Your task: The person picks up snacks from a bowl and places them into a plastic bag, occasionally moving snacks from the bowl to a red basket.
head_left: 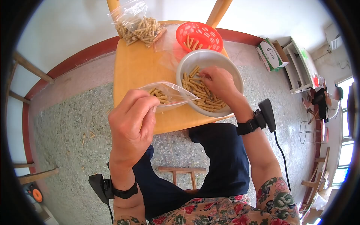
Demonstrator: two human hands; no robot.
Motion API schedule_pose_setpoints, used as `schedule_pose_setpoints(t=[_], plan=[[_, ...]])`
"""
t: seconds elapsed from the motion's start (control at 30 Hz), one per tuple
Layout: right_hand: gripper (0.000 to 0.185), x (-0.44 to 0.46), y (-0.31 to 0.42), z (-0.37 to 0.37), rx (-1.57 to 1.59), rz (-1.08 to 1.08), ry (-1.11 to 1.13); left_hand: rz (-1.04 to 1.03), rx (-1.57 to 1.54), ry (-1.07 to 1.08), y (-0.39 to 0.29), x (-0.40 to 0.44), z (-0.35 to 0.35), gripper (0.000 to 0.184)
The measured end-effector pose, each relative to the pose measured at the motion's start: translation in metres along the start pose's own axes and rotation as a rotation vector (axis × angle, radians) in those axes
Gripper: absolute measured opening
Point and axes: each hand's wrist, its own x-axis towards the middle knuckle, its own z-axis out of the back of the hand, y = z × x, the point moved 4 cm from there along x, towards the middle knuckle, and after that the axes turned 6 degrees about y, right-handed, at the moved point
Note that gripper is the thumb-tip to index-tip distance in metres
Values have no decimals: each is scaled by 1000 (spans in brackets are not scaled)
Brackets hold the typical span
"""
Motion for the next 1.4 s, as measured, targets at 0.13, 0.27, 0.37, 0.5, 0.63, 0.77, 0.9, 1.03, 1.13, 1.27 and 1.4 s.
schedule_pose_setpoints(t=[0.13,0.27,0.37,0.5,0.63,0.77,0.9,1.03,1.13,1.27,1.4], plan=[[17,5,4,-8,-96,71,-10,1,7,4,1,0,-1,22],[15,6,13,-6,-151,122,39,14,-3,18,0,0,-2,22],[14,9,13,-9,-212,109,46,12,0,23,0,0,-4,22],[8,6,14,-5,-168,104,27,12,-2,35,-1,0,-4,22],[9,-6,13,12,299,6,-2,35,23,53,-2,0,-1,14],[15,-29,23,29,948,4,116,23,23,41,-2,0,-1,14],[18,-45,39,38,1160,-7,176,1,-16,14,-4,0,-2,21],[14,-53,55,42,1371,20,289,-17,-7,15,-4,1,-2,21],[12,-57,66,43,1489,44,328,-11,-15,10,-5,1,-1,22],[12,-58,73,42,1561,88,370,16,22,50,-4,-1,1,19],[13,-58,77,40,1606,109,366,0,12,30,-3,-1,0,21]])
